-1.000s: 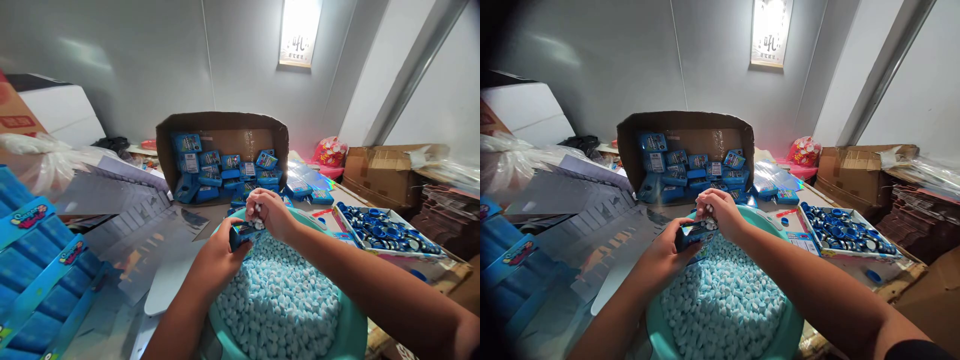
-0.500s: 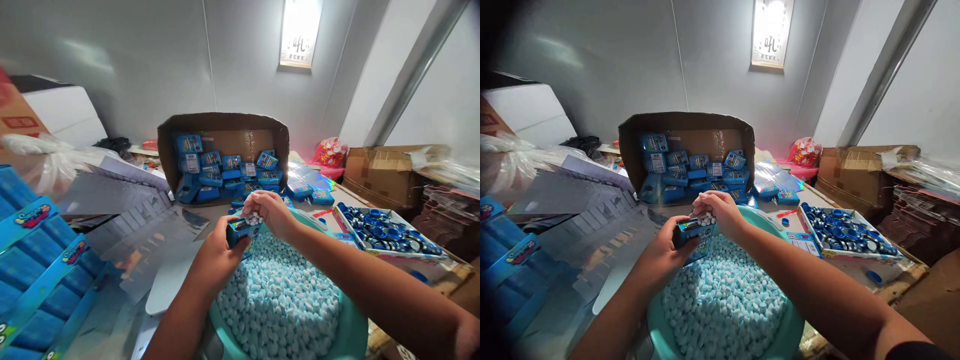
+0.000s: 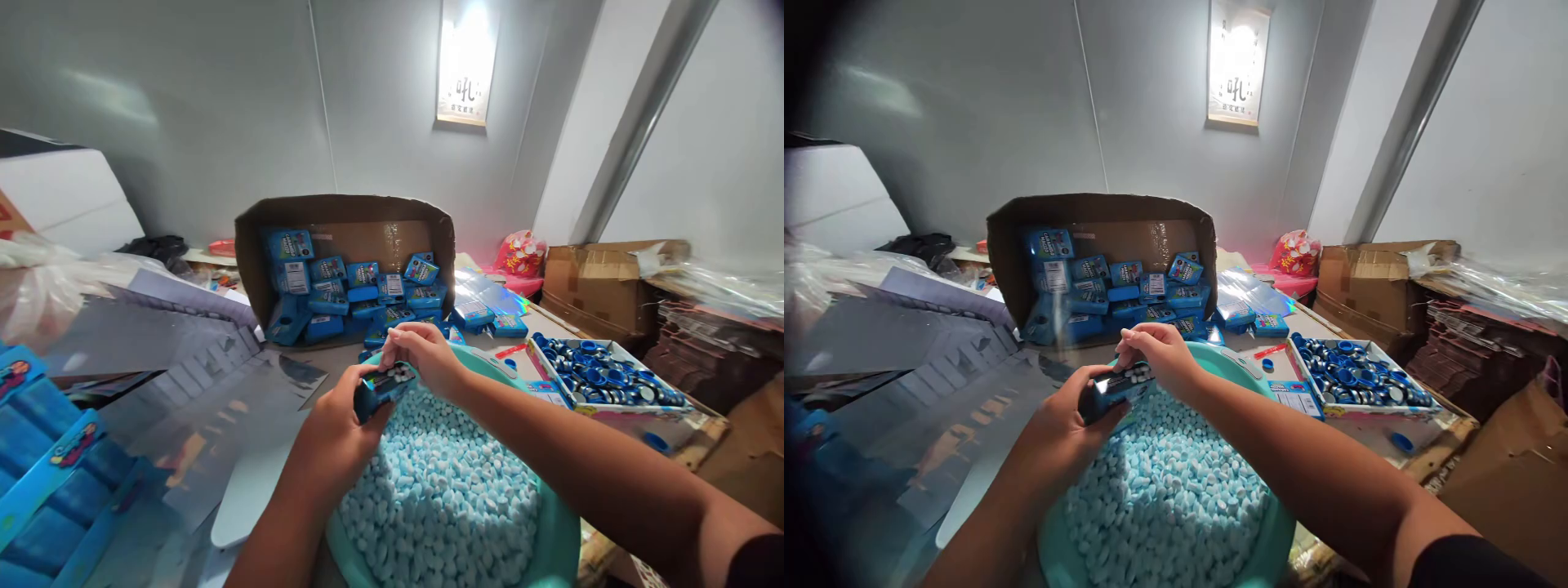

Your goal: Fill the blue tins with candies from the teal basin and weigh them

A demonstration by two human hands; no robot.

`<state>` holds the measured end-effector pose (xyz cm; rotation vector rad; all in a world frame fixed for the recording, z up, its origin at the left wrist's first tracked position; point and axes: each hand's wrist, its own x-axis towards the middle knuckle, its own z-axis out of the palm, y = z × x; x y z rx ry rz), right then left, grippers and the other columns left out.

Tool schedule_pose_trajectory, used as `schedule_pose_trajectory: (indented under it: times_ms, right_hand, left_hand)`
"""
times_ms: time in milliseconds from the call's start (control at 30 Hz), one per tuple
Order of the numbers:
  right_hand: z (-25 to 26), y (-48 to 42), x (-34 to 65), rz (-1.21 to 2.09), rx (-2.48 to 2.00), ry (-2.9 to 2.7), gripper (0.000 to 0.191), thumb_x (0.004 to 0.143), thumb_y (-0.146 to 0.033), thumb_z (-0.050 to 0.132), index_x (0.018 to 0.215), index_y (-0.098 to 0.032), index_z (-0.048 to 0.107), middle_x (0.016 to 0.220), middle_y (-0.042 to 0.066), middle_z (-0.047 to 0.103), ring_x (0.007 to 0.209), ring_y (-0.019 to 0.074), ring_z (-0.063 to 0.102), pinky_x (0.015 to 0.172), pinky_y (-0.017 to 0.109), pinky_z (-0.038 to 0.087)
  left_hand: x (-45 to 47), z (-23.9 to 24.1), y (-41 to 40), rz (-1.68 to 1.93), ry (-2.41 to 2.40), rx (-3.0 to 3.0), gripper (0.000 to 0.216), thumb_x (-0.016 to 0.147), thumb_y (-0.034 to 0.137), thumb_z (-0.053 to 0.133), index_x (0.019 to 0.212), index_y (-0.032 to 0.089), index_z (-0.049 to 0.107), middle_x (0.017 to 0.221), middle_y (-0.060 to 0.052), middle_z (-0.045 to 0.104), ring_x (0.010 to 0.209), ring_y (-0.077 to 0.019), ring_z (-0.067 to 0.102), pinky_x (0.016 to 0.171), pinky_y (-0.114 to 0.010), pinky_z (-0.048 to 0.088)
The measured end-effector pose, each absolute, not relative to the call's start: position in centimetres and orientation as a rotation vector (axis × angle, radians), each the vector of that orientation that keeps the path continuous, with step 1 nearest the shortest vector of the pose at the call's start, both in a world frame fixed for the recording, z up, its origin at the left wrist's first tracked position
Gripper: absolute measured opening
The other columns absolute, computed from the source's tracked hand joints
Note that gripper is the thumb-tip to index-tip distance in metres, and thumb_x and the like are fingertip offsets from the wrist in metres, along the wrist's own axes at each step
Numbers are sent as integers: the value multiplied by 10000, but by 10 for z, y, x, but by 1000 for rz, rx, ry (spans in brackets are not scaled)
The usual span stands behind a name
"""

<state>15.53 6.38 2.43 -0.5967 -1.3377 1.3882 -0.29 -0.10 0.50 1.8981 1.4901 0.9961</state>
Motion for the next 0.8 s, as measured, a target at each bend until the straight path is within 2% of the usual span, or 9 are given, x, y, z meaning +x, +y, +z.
schedule_pose_trajectory:
  times_ms: [200, 300, 433, 533, 800]
  right_hand:
    - [24, 66, 153, 1402, -560, -1296, 257, 731, -360, 665, 579, -156, 634, 566, 11, 628, 574, 139, 610, 635, 282, 470]
    - [24, 66, 152, 1416, -582, -1305, 253, 712, -377, 683, 595, -155, 652, 566, 13, 641, 565, 138, 604, 628, 278, 471]
    - [24, 67, 152, 1375, -615, -1346, 273, 719, -407, 684, 605, -160, 658, 572, 15, 649, 566, 131, 596, 595, 257, 438]
    - [24, 68, 152, 1337, -636, -1355, 277, 713, -420, 682, 605, -166, 655, 569, 14, 645, 574, 129, 579, 583, 251, 422]
    - [26, 63, 154, 1219, -612, -1536, 301, 737, -463, 683, 650, -175, 661, 669, 8, 648, 659, 134, 564, 691, 281, 461]
  left_hand:
    - [1, 8, -1, 1025, 1468, 1774, 523, 768, 507, 650, 1205, 230, 575, 944, -53, 743, 834, -268, 707, 720, -343, 524]
    - [4, 11, -3, 1040, 1528, 1787, 488, 754, 510, 632, 1158, 238, 600, 919, -47, 737, 809, -270, 698, 691, -341, 512]
    - [3, 10, -2, 1075, 1550, 1685, 566, 746, 567, 630, 1201, 234, 573, 950, -62, 734, 824, -273, 701, 695, -338, 522]
    - [2, 9, 0, 1087, 1578, 1655, 588, 734, 615, 635, 1190, 247, 580, 905, -50, 735, 761, -263, 700, 638, -314, 517]
    - [5, 12, -2, 1154, 1561, 1587, 580, 712, 581, 643, 1173, 233, 601, 828, -42, 729, 634, -236, 680, 544, -294, 503]
